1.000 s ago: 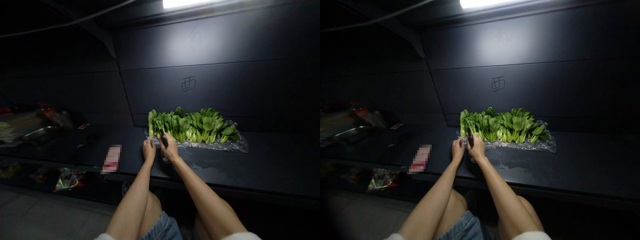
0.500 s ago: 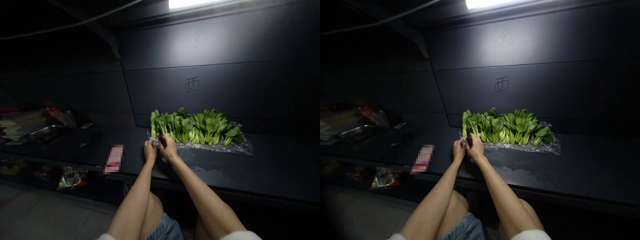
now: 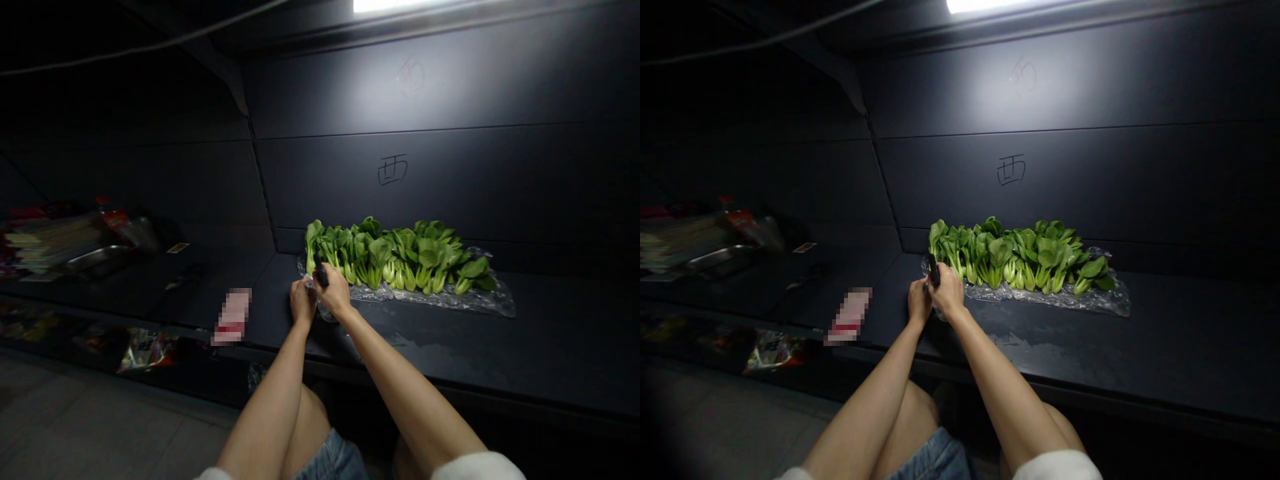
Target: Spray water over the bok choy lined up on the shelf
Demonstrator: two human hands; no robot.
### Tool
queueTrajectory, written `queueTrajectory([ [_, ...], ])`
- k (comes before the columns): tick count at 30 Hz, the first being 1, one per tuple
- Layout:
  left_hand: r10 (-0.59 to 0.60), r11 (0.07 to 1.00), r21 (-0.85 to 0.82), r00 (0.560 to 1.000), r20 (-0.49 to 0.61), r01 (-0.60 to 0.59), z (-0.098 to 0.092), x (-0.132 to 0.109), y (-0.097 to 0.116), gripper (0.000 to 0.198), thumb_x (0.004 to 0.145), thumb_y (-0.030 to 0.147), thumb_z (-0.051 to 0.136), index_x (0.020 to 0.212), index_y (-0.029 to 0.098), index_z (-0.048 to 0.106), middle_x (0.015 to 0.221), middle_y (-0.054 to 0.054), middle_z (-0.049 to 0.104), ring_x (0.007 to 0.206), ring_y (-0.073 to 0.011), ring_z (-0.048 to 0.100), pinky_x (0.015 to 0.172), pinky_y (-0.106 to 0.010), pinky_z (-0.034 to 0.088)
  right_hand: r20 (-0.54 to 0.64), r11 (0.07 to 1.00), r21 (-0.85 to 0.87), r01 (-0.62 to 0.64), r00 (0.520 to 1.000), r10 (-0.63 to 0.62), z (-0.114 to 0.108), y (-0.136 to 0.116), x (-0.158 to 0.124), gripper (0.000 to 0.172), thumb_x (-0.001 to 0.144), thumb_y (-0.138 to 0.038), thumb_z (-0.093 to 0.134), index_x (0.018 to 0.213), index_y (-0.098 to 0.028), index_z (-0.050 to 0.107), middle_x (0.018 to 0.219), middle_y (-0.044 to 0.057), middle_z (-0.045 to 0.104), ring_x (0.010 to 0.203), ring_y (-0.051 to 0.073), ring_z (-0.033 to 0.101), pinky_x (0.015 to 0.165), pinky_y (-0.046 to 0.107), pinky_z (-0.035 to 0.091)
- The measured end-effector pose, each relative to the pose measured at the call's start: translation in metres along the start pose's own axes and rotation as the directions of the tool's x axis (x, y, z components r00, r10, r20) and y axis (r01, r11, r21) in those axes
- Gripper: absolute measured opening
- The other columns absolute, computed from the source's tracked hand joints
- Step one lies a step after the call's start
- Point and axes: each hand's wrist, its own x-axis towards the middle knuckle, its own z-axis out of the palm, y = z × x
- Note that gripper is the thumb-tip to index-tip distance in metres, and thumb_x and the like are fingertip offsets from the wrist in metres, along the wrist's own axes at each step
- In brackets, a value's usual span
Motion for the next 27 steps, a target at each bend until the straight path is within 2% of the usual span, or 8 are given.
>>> queueTrajectory([
  [6,-0.032,0.999,-0.016,0.999,-0.02,0.031,0.001,0.001,-0.001,0.029,0.082,0.014,0.052,0.106,0.015,0.068,0.108,-0.013,0.067,0.102,-0.024,0.064,0.091,-0.035,0.049,0.031,1.0,0.01,0.028,0.999,-0.029,0.0,0.003,0.001,0.029,0.089,-0.029,0.054,0.114,-0.017,0.061,0.098,0.01,0.07,0.093,0.025,0.063,0.079,0.034,0.047],
  [14,-0.019,0.999,-0.031,0.999,-0.044,0.017,0.001,0.003,-0.003,0.03,0.086,0.017,0.048,0.107,0.015,0.069,0.107,-0.014,0.066,0.103,-0.0245,0.062,0.096,-0.038,0.049,-0.029,0.998,-0.031,0.061,0.998,-0.062,0.002,0.014,-0.002,0.028,0.09,-0.032,0.052,0.111,-0.017,0.064,0.095,0.01,0.07,0.088,0.025,0.063,0.079,0.034,0.048],
  [27,-0.027,1.0,0.002,0.999,-0.037,0.027,0.002,0.004,-0.002,0.033,0.086,0.016,0.045,0.109,0.013,0.069,0.109,-0.015,0.066,0.107,-0.0256,0.06,0.101,-0.04,0.048,-0.046,0.992,0.062,0.106,0.994,-0.103,-0.002,0.026,-0.005,0.024,0.092,-0.033,0.05,0.107,-0.019,0.062,0.097,0.011,0.071,0.092,0.026,0.065,0.081,0.036,0.05],
])
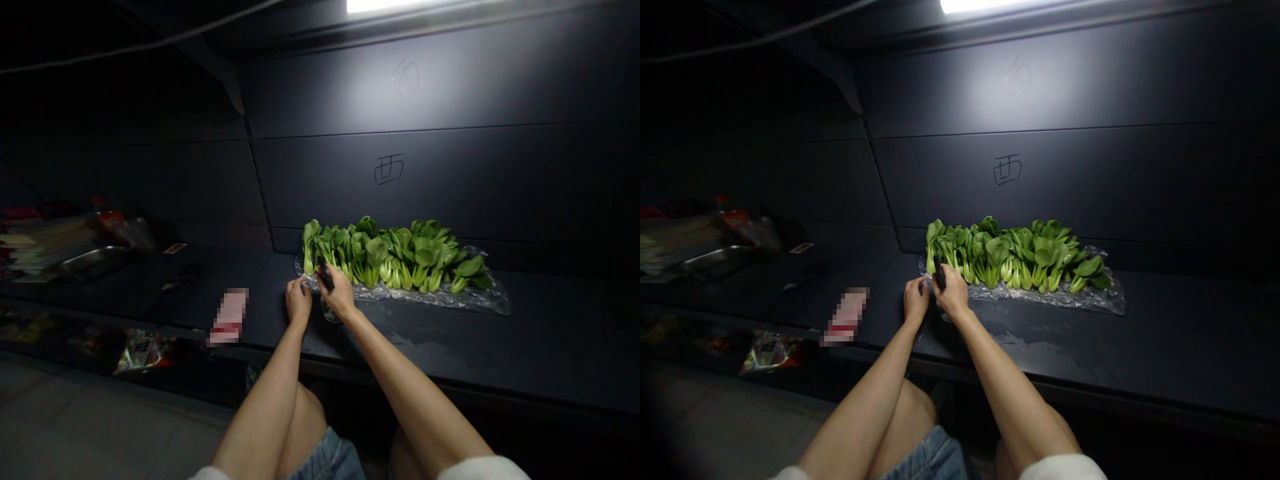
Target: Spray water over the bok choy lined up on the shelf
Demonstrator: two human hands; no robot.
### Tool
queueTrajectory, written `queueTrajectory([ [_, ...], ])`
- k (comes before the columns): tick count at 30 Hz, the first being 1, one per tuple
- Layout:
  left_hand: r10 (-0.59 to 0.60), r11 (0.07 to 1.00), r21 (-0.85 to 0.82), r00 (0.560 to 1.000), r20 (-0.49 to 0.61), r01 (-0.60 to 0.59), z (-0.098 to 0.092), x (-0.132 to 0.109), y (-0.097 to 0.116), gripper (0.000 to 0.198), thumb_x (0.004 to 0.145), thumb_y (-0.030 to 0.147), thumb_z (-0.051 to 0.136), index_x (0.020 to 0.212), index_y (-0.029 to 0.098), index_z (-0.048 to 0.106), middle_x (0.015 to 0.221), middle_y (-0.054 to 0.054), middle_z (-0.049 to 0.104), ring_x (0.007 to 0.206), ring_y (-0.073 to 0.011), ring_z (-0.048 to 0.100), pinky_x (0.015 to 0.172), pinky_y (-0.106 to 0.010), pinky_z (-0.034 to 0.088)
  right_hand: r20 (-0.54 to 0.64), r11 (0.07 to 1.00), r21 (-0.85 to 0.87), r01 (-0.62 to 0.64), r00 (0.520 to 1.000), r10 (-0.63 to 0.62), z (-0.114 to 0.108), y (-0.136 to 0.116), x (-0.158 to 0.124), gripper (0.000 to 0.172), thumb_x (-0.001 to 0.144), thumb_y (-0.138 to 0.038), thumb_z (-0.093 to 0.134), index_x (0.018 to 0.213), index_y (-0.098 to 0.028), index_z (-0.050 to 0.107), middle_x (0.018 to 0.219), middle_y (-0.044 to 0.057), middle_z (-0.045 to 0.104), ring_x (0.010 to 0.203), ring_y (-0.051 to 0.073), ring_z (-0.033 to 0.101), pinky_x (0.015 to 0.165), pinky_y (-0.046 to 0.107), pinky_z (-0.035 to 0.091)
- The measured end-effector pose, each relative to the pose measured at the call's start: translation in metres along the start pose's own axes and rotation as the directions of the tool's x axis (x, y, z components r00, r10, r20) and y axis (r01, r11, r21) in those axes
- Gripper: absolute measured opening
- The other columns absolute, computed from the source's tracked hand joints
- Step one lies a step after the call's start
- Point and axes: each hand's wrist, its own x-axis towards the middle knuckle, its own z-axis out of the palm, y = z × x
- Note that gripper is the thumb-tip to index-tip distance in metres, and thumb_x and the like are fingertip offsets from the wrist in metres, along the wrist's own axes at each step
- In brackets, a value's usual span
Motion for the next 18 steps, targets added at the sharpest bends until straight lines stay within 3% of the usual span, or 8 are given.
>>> queueTrajectory([
  [9,0.006,1.0,0.001,1.0,0.0,-0.006,-0.001,0.001,0.0,0.033,0.086,0.017,0.045,0.108,0.014,0.069,0.11,-0.014,0.065,0.108,-0.0253,0.06,0.102,-0.041,0.047,-0.116,0.999,0.018,-0.027,0.993,0.029,-0.008,0.002,-0.003,0.03,0.095,-0.042,0.046,0.104,-0.018,0.063,0.095,0.011,0.069,0.089,0.025,0.062,0.08,0.035,0.049],
  [18,0.008,0.999,-0.032,1.0,-0.026,-0.009,0.002,0.002,0.001,0.031,0.084,0.018,0.047,0.106,0.017,0.07,0.108,-0.013,0.065,0.106,-0.0256,0.061,0.103,-0.041,0.047,-0.22,0.989,-0.039,-0.141,0.967,0.129,-0.035,0.023,-0.011,0.035,0.097,-0.041,0.04,0.102,-0.016,0.063,0.091,0.011,0.069,0.086,0.025,0.061,0.078,0.035,0.046],
])
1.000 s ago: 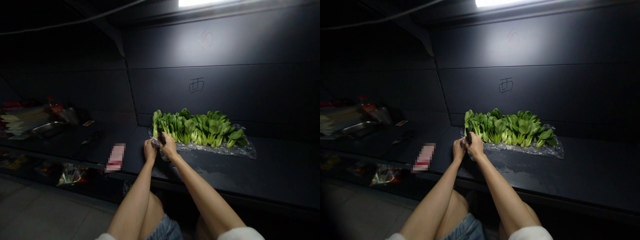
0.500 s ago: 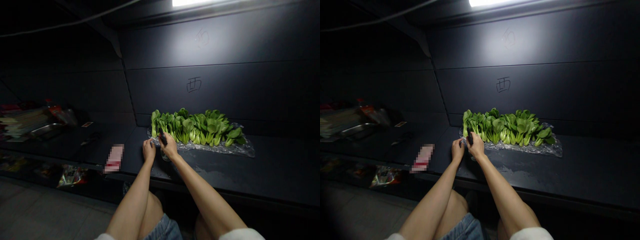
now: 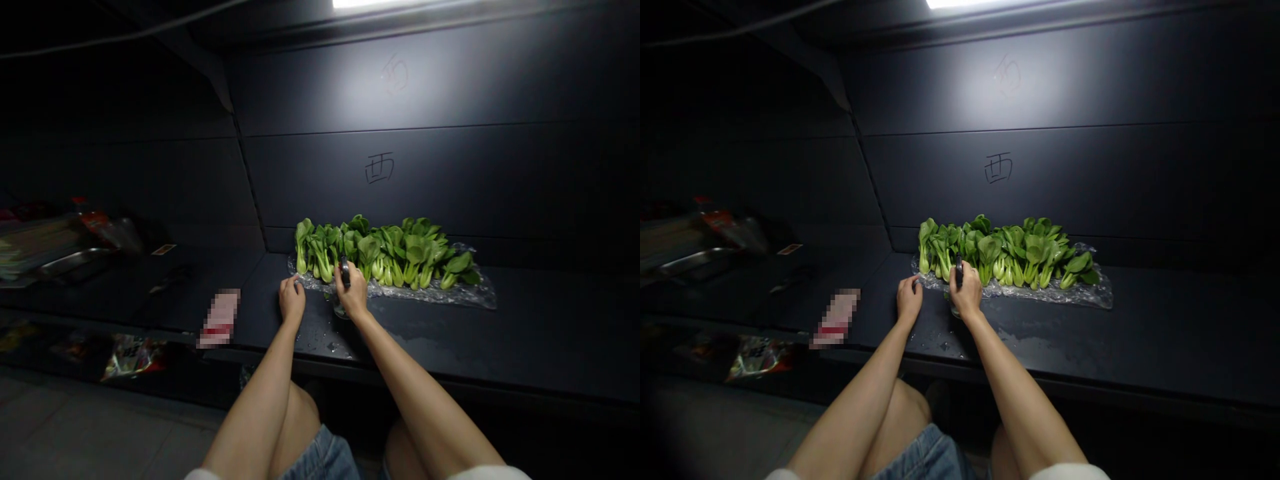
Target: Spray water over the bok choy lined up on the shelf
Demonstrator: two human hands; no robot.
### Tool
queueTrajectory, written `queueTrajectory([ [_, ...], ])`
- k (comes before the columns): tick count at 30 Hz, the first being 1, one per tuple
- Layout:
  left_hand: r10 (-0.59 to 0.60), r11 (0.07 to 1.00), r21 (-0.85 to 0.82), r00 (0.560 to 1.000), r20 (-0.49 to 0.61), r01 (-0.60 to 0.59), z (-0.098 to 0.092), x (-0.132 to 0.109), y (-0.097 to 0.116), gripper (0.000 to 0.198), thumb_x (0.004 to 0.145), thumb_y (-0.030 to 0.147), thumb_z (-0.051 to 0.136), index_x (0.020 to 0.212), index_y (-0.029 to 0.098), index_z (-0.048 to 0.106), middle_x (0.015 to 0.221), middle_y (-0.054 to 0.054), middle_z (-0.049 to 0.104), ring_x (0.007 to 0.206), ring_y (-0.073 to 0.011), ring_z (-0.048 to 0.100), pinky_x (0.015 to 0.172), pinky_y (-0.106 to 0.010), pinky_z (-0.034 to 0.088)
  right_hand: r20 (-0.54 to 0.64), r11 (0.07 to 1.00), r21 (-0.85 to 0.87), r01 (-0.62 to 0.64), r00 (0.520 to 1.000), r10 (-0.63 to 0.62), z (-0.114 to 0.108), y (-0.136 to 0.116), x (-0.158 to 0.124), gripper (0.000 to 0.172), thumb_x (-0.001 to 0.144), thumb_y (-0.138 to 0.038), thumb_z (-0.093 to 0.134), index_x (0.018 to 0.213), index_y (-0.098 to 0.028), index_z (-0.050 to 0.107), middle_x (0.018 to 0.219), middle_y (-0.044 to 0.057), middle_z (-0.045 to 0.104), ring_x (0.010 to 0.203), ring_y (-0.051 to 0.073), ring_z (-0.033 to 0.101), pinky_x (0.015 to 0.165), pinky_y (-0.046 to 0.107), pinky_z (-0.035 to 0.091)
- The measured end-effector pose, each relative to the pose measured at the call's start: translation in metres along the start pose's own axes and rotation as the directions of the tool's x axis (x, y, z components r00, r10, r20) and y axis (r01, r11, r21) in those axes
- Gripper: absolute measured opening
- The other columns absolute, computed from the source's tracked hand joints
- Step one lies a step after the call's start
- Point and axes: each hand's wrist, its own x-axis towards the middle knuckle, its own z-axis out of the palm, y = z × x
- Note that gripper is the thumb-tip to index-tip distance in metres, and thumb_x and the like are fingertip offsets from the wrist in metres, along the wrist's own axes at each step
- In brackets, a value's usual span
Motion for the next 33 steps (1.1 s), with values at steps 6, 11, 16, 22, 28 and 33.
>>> queueTrajectory([
  [6,0.017,1.0,-0.009,1.0,0.011,-0.017,0.003,-0.002,0.005,0.031,0.084,0.018,0.047,0.105,0.017,0.07,0.106,-0.013,0.065,0.104,-0.0252,0.062,0.102,-0.041,0.048,-0.025,1.0,-0.023,-0.019,1.0,0.018,-0.011,0.008,-0.001,0.033,0.096,-0.041,0.041,0.097,-0.017,0.063,0.087,0.01,0.067,0.083,0.024,0.06,0.075,0.033,0.045],
  [11,0.03,1.0,0.0,0.998,0.046,-0.03,0.007,-0.005,0.014,0.032,0.084,0.018,0.046,0.106,0.016,0.069,0.109,-0.014,0.065,0.108,-0.027,0.061,0.102,-0.042,0.048,-0.02,1.0,-0.006,-0.013,1.0,0.013,-0.014,0.007,-0.004,0.033,0.096,-0.04,0.04,0.098,-0.017,0.063,0.088,0.01,0.067,0.084,0.023,0.06,0.077,0.032,0.045],
  [16,0.063,0.998,-0.028,0.996,0.07,-0.061,0.015,-0.01,0.025,0.032,0.085,0.017,0.045,0.106,0.015,0.068,0.112,-0.015,0.065,0.109,-0.0271,0.06,0.102,-0.043,0.047,-0.052,0.999,0.025,-0.035,0.998,0.036,-0.015,0.011,-0.004,0.033,0.095,-0.041,0.042,0.099,-0.016,0.063,0.088,0.01,0.068,0.083,0.024,0.061,0.076,0.033,0.046],
  [22,0.092,0.995,-0.053,0.993,0.068,-0.089,0.019,-0.013,0.028,0.03,0.084,0.017,0.046,0.104,0.019,0.068,0.11,-0.013,0.065,0.11,-0.0265,0.06,0.102,-0.044,0.047,-0.098,0.997,-0.026,-0.069,0.993,0.067,-0.019,0.019,-0.003,0.033,0.094,-0.04,0.041,0.098,-0.017,0.064,0.087,0.011,0.067,0.083,0.025,0.061,0.075,0.034,0.046],
  [28,0.117,0.99,-0.096,0.988,0.099,-0.107,0.024,-0.012,0.034,0.027,0.085,0.018,0.047,0.103,0.017,0.067,0.107,-0.013,0.066,0.104,-0.0251,0.062,0.1,-0.043,0.049,-0.089,0.997,-0.019,-0.068,0.994,0.067,-0.027,0.02,-0.003,0.036,0.096,-0.045,0.041,0.1,-0.017,0.063,0.091,0.012,0.068,0.087,0.026,0.061,0.079,0.036,0.047],
  [33,0.187,0.961,-0.24,0.964,0.188,-0.139,0.026,-0.015,0.051,0.026,0.088,0.027,0.052,0.106,0.016,0.067,0.107,-0.012,0.066,0.097,-0.0221,0.065,0.094,-0.04,0.052,-0.046,0.997,0.05,-0.063,0.997,0.065,-0.029,0.022,-0.004,0.056,0.085,-0.062,0.057,0.115,-0.015,0.058,0.106,0.015,0.068,0.1,0.028,0.062,0.088,0.041,0.048],
])
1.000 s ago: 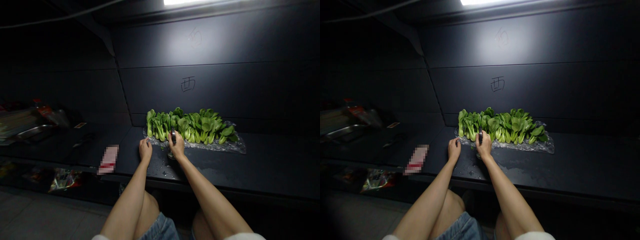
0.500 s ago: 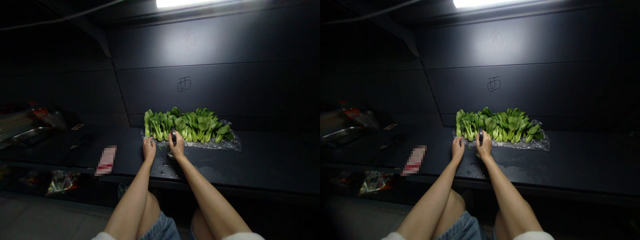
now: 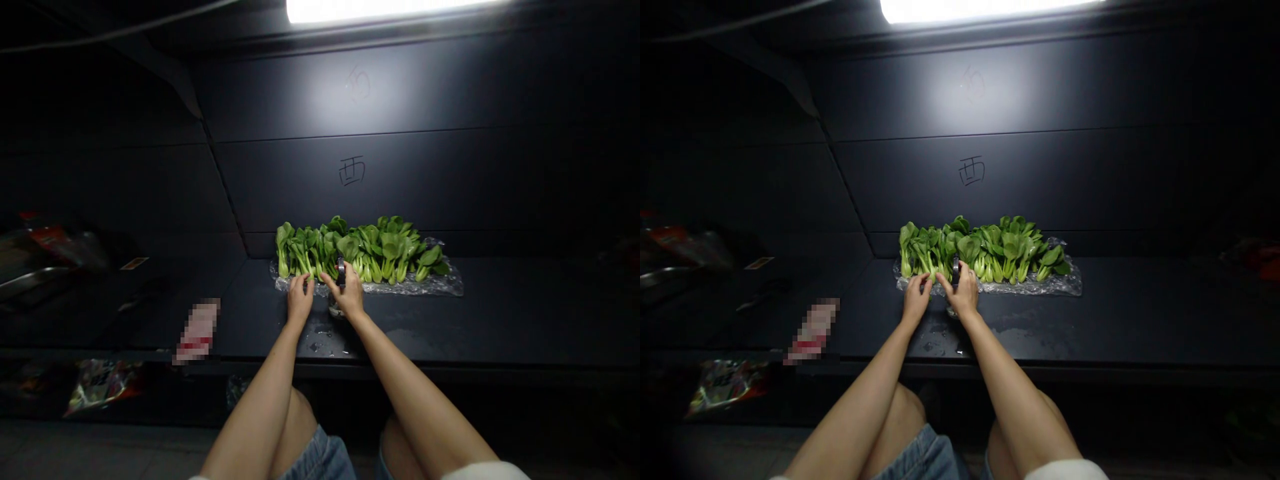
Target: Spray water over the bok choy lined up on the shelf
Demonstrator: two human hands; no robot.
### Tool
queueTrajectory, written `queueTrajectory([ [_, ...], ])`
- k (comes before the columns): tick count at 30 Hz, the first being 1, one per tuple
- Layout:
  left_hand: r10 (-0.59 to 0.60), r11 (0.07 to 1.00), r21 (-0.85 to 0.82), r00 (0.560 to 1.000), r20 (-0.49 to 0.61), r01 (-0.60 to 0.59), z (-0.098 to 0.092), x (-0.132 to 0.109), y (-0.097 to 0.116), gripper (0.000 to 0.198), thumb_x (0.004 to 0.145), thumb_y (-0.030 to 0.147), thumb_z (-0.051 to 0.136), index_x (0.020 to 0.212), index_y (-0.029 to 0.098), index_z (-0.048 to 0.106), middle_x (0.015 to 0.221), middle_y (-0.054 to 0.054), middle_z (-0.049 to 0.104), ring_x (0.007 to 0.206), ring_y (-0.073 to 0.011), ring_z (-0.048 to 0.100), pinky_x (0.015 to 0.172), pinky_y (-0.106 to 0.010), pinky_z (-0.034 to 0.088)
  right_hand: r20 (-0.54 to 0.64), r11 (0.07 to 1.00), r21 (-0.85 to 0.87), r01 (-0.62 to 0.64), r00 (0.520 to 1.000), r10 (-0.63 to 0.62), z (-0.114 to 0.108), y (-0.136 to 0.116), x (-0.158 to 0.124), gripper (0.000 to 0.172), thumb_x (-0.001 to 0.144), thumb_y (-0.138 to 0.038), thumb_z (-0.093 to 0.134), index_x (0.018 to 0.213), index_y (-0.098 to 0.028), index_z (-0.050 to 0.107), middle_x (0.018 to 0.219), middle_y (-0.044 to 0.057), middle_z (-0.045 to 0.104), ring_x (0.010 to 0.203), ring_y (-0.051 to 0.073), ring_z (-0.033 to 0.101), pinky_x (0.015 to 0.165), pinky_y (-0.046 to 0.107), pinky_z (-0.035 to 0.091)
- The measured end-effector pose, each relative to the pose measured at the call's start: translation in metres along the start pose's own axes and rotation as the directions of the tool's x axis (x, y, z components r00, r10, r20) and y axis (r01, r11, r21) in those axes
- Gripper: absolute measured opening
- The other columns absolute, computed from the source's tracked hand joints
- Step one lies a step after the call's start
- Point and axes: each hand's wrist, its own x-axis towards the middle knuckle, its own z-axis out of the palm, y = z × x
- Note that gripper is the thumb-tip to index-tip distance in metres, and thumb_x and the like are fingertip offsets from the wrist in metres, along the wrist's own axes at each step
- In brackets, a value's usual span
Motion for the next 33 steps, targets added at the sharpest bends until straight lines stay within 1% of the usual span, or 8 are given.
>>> queueTrajectory([
  [4,0.042,0.985,-0.169,0.993,0.107,-0.023,0.003,0.0,0.014,0.029,0.089,0.029,0.052,0.111,0.017,0.067,0.113,-0.012,0.068,0.107,-0.0216,0.064,0.099,-0.039,0.05,0.08,0.995,0.095,-0.023,0.997,0.016,0.0,0.008,0.001,0.078,0.076,-0.066,0.067,0.132,-0.015,0.049,0.124,0.018,0.062,0.118,0.031,0.056,0.101,0.045,0.044],
  [11,0.014,0.905,-0.409,0.95,0.312,0.121,0.0,0.0,0.031,0.054,0.081,0.018,0.046,0.134,0.02,0.057,0.129,-0.009,0.066,0.116,-0.0207,0.063,0.101,-0.038,0.051,0.267,0.943,0.333,-0.006,0.96,-0.088,-0.019,0.03,0.003,0.121,0.059,-0.085,0.065,0.152,-0.018,0.026,0.154,0.02,0.036,0.145,0.031,0.033,0.115,0.048,0.034],
  [15,0.106,0.888,-0.451,0.915,0.389,0.089,0.006,-0.002,0.041,0.066,0.077,0.027,0.062,0.141,0.021,0.049,0.139,-0.012,0.058,0.124,-0.0252,0.058,0.101,-0.039,0.05,0.2,0.926,0.369,-0.076,0.98,0.001,-0.04,0.045,0.003,0.098,0.079,-0.087,0.033,0.151,-0.02,0.033,0.152,0.017,0.041,0.143,0.029,0.037,0.114,0.05,0.034],
  [19,0.048,0.933,-0.345,0.914,0.402,0.103,0.022,0.002,0.053,0.073,0.071,0.036,0.074,0.138,0.016,0.05,0.133,-0.015,0.061,0.119,-0.0272,0.061,0.1,-0.041,0.05,0.123,0.905,0.379,-0.193,0.98,0.158,-0.058,0.06,0.005,0.089,0.087,-0.081,0.022,0.148,-0.018,0.038,0.146,0.018,0.048,0.138,0.027,0.045,0.11,0.047,0.039],
  [25,0.037,0.944,-0.323,0.949,0.314,0.07,0.044,0.011,0.07,0.057,0.078,0.032,0.065,0.131,0.017,0.051,0.125,-0.014,0.064,0.105,-0.024,0.067,0.093,-0.038,0.053,0.038,0.872,0.41,-0.266,0.961,0.275,-0.065,0.074,0.004,0.079,0.093,-0.073,0.019,0.143,-0.018,0.045,0.136,0.018,0.058,0.131,0.025,0.052,0.102,0.044,0.047],
  [28,-0.003,0.939,-0.331,0.963,0.268,0.095,0.047,0.007,0.08,0.045,0.081,0.031,0.056,0.124,0.016,0.054,0.118,-0.014,0.066,0.081,-0.0199,0.071,0.081,-0.036,0.057,0.02,0.869,0.399,-0.292,0.951,0.31,-0.064,0.076,0.004,0.076,0.094,-0.071,0.018,0.14,-0.017,0.047,0.132,0.017,0.06,0.127,0.024,0.055,0.1,0.042,0.049],
  [30,-0.04,0.929,-0.347,0.968,0.248,0.127,0.046,0.002,0.086,0.037,0.083,0.034,0.053,0.116,0.016,0.055,0.11,-0.012,0.068,0.062,-0.0163,0.069,0.068,-0.033,0.056,0.003,0.87,0.395,-0.296,0.947,0.321,-0.063,0.078,0.005,0.074,0.095,-0.069,0.018,0.138,-0.018,0.05,0.129,0.016,0.063,0.124,0.024,0.057,0.097,0.04,0.05],
  [33,-0.041,0.933,-0.337,0.968,0.247,0.125,0.042,-0.003,0.094,0.03,0.086,0.042,0.052,0.103,0.018,0.058,0.075,-0.003,0.068,0.053,-0.0178,0.067,0.061,-0.032,0.053,-0.014,0.86,0.415,-0.296,0.943,0.332,-0.063,0.082,0.006,0.073,0.095,-0.07,0.019,0.134,-0.019,0.053,0.124,0.014,0.065,0.12,0.024,0.059,0.095,0.04,0.05],
])
